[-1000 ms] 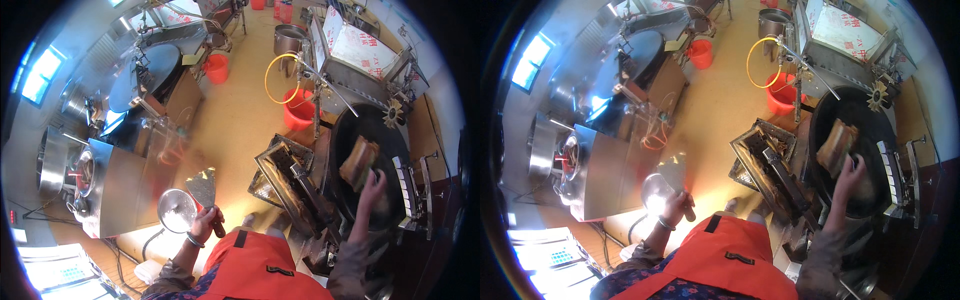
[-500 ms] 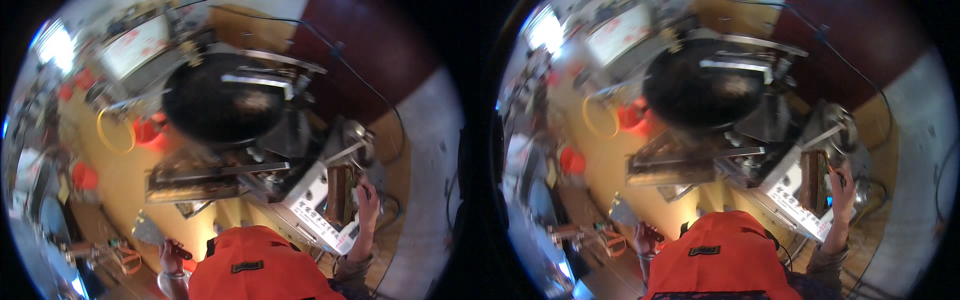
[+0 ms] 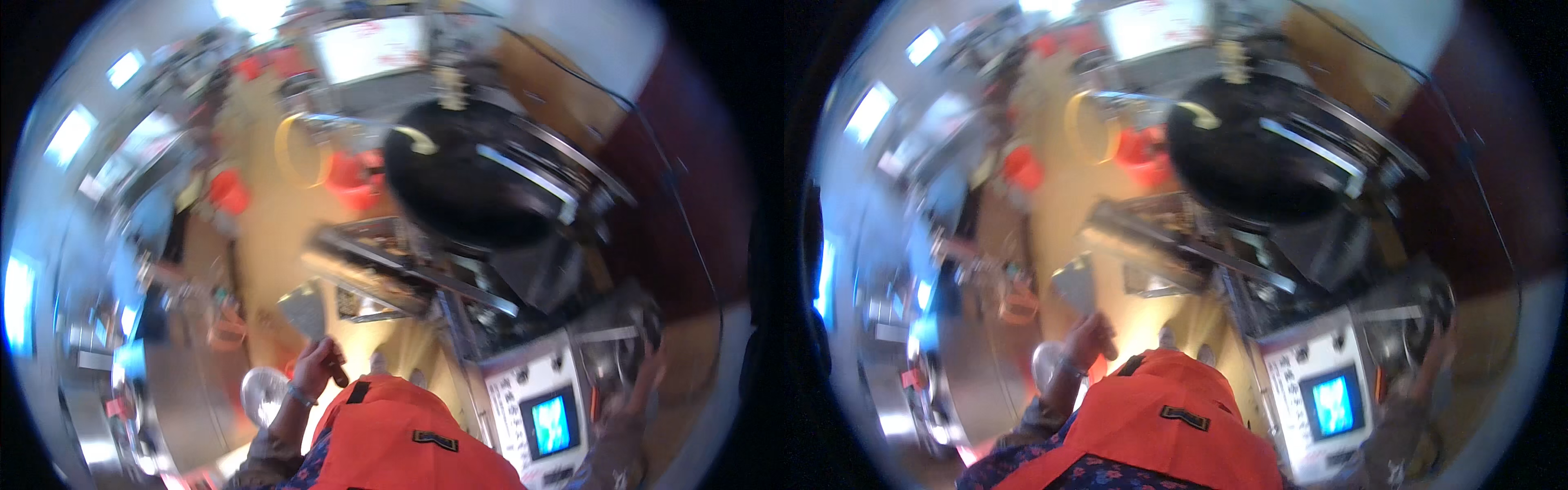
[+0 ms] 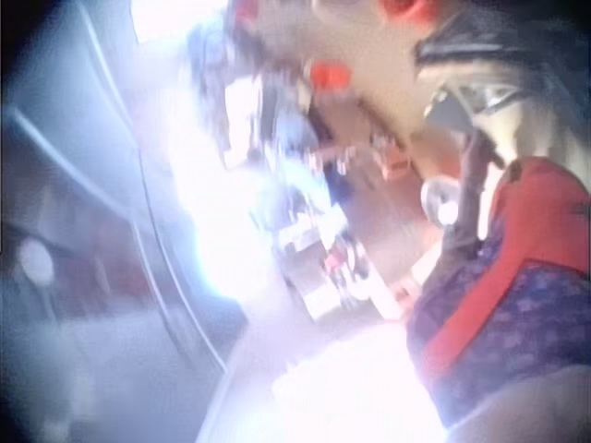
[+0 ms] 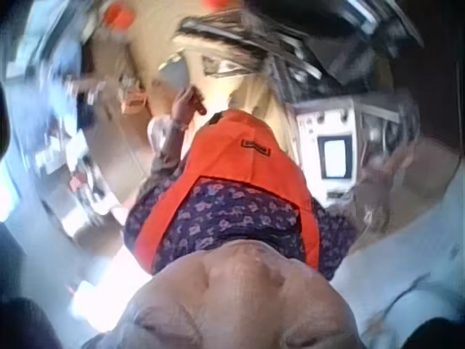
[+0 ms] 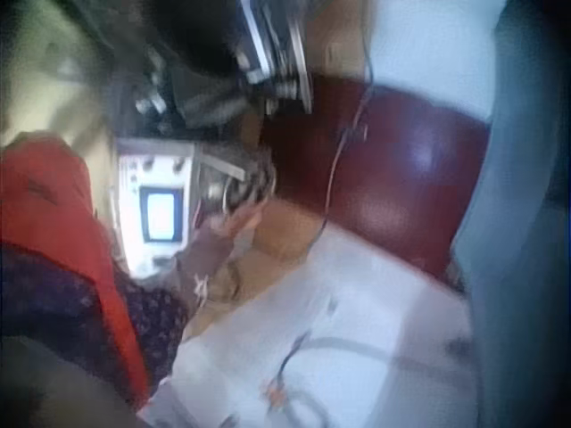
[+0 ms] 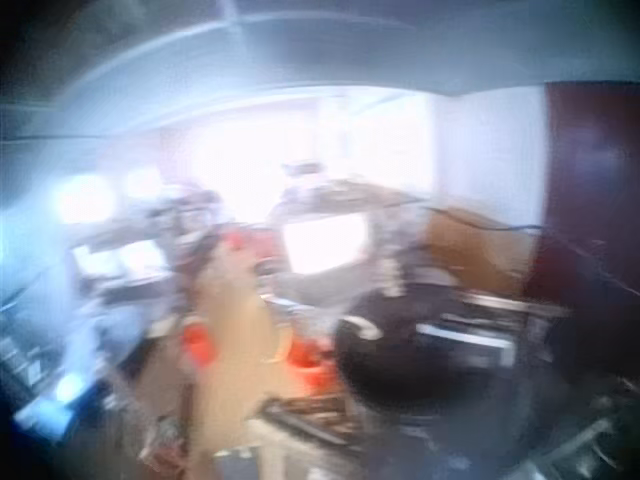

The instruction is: The person scrapes residue from a large flat griddle, then moves to a table to handle a large sheet of dough, folding and placing it. They then knead dough in a metal bowl and operate a control panel on a machine. Another person is visible working nearby.

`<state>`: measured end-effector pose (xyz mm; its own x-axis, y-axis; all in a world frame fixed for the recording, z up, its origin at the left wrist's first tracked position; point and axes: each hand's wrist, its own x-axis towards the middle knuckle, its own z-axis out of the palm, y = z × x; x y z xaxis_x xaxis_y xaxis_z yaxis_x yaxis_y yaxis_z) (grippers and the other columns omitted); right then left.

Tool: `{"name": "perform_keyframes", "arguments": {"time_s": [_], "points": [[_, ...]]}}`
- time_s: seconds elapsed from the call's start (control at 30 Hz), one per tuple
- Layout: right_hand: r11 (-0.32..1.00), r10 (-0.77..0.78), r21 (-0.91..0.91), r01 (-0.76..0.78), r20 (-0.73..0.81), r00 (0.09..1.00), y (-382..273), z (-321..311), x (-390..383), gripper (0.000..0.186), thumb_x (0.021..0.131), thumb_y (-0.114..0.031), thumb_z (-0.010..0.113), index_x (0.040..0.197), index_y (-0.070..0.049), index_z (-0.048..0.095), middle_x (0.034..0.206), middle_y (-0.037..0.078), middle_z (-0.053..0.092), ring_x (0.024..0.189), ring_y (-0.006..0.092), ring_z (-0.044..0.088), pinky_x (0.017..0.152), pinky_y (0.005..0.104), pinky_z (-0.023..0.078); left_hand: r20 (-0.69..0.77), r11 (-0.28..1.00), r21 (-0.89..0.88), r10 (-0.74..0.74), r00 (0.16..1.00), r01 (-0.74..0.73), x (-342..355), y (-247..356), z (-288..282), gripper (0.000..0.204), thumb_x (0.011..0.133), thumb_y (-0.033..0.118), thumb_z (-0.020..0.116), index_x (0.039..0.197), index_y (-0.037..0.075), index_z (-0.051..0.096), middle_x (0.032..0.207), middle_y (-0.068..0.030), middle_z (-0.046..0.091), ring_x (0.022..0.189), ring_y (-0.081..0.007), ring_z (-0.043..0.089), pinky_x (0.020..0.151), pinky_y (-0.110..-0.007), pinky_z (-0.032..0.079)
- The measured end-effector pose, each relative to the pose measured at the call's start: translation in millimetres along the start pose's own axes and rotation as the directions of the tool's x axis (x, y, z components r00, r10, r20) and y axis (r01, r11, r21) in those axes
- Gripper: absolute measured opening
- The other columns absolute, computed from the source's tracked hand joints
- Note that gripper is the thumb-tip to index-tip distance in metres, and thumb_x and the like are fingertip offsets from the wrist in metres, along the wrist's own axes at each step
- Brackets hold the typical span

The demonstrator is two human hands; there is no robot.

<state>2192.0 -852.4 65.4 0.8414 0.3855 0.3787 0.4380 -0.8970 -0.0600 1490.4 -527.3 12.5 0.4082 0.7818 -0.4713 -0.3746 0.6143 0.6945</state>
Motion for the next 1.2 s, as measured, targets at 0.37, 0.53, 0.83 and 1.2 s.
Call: {"name": "perform_keyframes", "arguments": {"time_s": [0.37,0.53,0.83,1.2], "points": [[0.966,-0.156,0.058,0.251,-0.642,0.75,-107.2,-26.8,-56.8,0.03,0.083,-0.015,0.067,0.106,-0.001,0.056,0.088,0.012,0.062,0.073,0.0248,0.058,0.065,0.0335,0.048,-0.123,0.971,-0.119,0.195,0.973,-0.209,-29.0,25.9,-26.4,0.022,0.095,0.025,0.046,0.096,0.004,0.05,0.084,-0.0071,0.055,0.08,-0.0201,0.057,0.073,-0.031,0.047],[0.564,-0.218,0.749,0.348,-0.272,0.937,-331.3,-56.6,-196.5,0.028,0.094,-0.023,0.046,0.1,0.001,0.059,0.093,0.013,0.059,0.084,0.0257,0.057,0.076,0.0324,0.045,-0.252,0.965,-0.12,0.199,0.947,-0.234,-10.6,59.1,-65.2,0.024,0.095,0.027,0.046,0.098,0.004,0.051,0.086,-0.0075,0.056,0.081,-0.0204,0.057,0.076,-0.034,0.046],[0.419,-0.904,0.865,-0.278,0.425,-0.04,-719.0,-63.9,-392.6,0.03,0.087,-0.015,0.061,0.111,0.001,0.053,0.107,0.01,0.056,0.099,0.0188,0.055,0.085,0.0303,0.045,-0.104,0.985,-0.014,0.17,0.98,-0.172,100.2,137.2,-202.4,0.028,0.096,0.026,0.047,0.112,0.003,0.055,0.096,-0.0035,0.058,0.087,-0.014,0.053,0.082,-0.031,0.044],[0.66,-0.66,0.442,-0.607,0.727,-0.189,-925.8,-22.4,-488.4,0.007,0.082,-0.005,0.054,0.089,-0.007,0.052,0.069,0.001,0.053,0.047,0.0108,0.049,0.041,0.0217,0.033,0.172,0.958,0.243,0.109,0.979,-0.15,188.5,244.2,-302.4,0.032,0.096,0.031,0.047,0.114,0.005,0.051,0.093,-0.0029,0.058,0.083,-0.0131,0.055,0.072,-0.029,0.047]]}}
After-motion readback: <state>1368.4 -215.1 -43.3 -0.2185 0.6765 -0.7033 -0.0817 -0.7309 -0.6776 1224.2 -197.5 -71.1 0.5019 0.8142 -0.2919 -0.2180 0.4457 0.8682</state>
